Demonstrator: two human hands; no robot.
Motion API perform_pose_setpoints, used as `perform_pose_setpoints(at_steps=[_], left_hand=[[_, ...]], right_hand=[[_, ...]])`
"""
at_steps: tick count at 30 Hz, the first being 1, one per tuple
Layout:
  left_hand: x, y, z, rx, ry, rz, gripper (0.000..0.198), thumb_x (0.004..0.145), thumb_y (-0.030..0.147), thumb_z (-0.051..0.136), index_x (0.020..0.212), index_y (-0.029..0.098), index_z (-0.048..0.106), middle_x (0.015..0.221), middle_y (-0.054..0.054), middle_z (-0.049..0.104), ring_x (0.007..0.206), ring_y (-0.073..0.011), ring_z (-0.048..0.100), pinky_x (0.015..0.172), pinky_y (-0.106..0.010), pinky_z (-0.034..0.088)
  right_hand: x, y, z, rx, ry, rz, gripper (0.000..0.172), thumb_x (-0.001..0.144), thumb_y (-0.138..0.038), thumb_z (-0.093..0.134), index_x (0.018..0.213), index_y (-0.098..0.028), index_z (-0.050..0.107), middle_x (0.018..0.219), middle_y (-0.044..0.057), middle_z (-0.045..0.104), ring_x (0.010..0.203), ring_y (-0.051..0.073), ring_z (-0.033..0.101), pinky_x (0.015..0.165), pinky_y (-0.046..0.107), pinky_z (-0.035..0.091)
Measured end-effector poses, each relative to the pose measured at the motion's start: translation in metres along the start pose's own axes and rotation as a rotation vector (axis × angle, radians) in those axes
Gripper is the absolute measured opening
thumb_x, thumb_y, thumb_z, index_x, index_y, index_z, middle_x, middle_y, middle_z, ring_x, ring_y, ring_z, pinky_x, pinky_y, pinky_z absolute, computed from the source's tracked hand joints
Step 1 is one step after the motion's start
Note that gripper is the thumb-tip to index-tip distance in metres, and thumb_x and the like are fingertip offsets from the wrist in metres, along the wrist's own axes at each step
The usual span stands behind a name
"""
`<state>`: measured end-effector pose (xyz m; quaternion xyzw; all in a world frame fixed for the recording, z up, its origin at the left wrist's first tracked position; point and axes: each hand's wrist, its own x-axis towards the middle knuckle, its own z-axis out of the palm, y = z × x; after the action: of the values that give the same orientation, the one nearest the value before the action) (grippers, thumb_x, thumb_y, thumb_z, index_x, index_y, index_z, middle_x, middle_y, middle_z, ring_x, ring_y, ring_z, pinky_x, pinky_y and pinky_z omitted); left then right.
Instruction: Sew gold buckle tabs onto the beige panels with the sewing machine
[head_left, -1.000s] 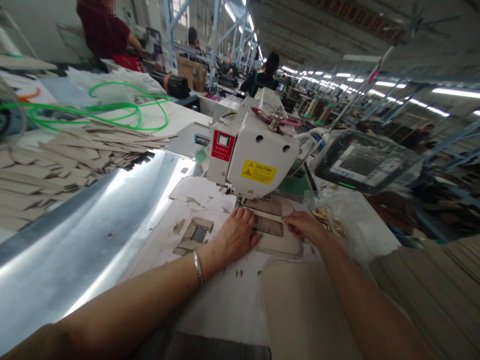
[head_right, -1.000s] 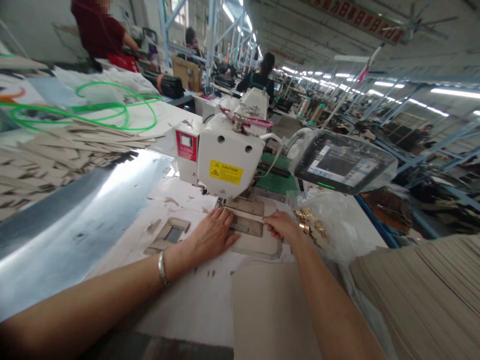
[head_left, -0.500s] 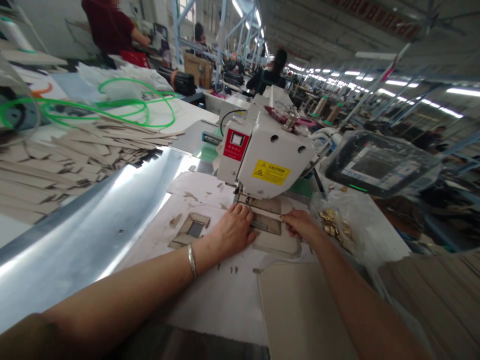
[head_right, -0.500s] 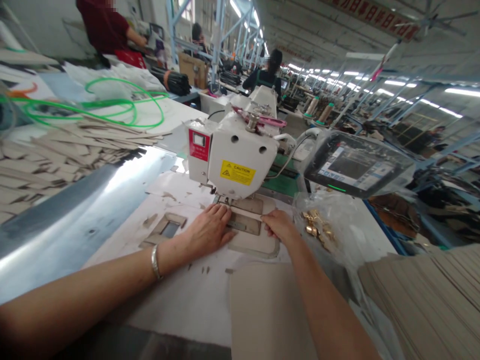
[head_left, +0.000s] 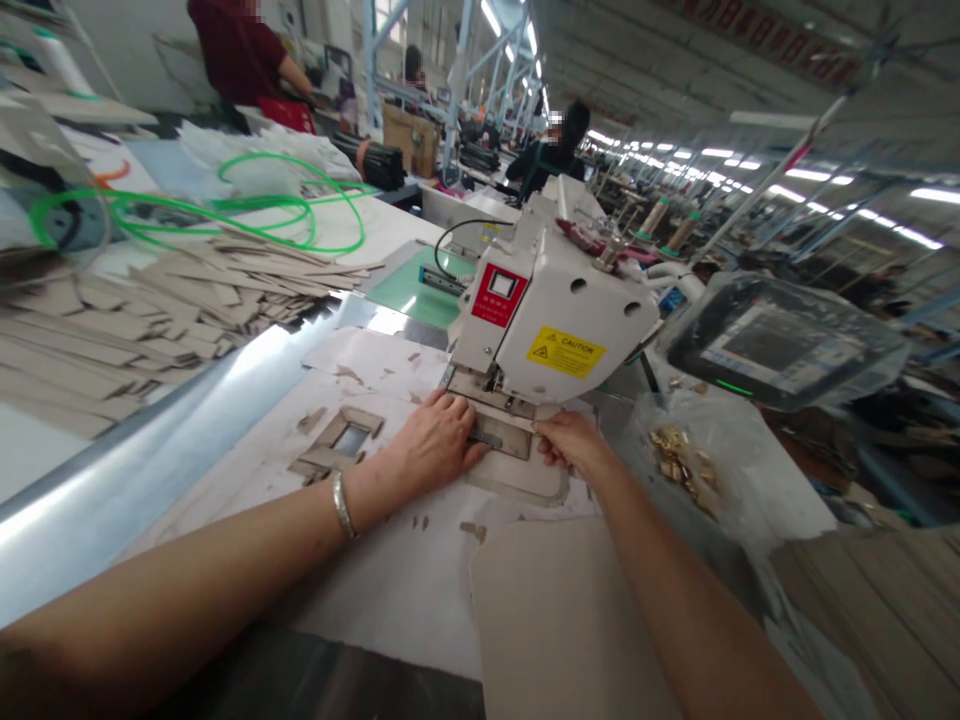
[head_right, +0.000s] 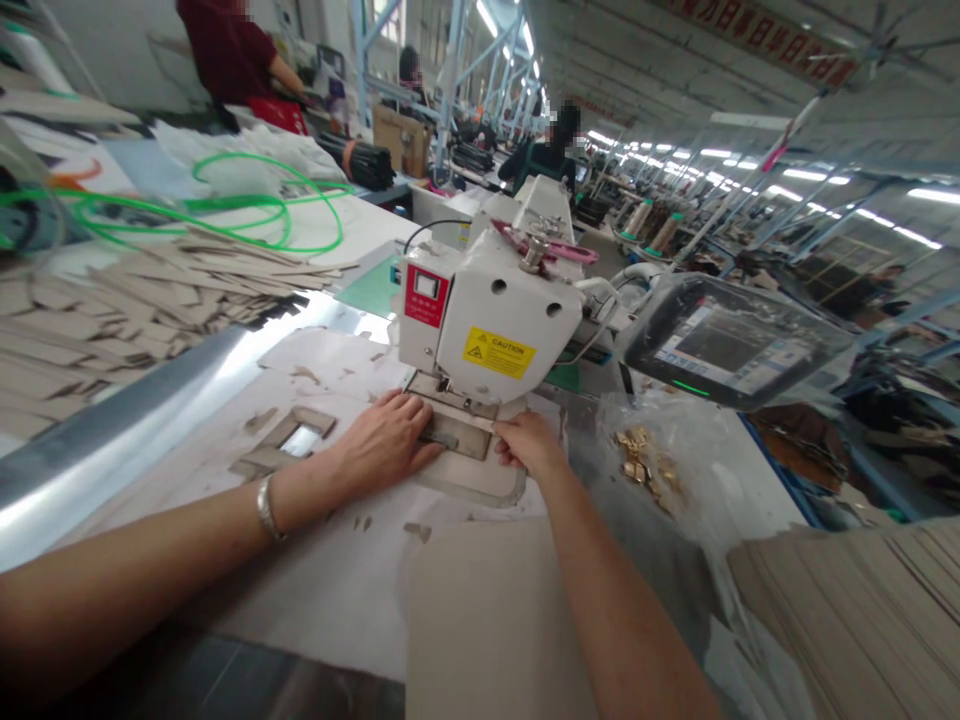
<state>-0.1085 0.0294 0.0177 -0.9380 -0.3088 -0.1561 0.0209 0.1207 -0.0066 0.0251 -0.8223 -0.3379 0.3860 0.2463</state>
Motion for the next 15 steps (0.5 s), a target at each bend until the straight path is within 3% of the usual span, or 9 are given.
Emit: perform_pose_setpoints(at_steps=[8, 15], left_hand=[[-0.002, -0.024, -0.001, 0.03, 0.013, -0.032, 0.04, 0.091, 0.051, 0.05, 0.096, 0.012, 0.06, 0.093, -0.009, 0.062, 0.093, -0.0255, 0.059, 0.102, -0.044, 0.034], [0.01, -0.007, 0.005, 0.005, 0.019, -0.015, 0.04, 0.09, 0.051, 0.052, 0.098, 0.012, 0.061, 0.095, -0.01, 0.063, 0.095, -0.0254, 0.059, 0.104, -0.044, 0.034]], right_hand=[[-0.001, -0.026, 0.02, 0.046, -0.03, 0.016, 0.015, 0.088, -0.018, 0.055, 0.073, -0.016, 0.054, 0.046, -0.005, 0.056, 0.032, 0.007, 0.051, 0.033, 0.016, 0.038], [-0.005, -0.024, 0.0, 0.065, -0.012, 0.059, 0.014, 0.088, -0.016, 0.054, 0.074, -0.015, 0.055, 0.046, -0.004, 0.057, 0.033, 0.008, 0.052, 0.038, 0.018, 0.043]])
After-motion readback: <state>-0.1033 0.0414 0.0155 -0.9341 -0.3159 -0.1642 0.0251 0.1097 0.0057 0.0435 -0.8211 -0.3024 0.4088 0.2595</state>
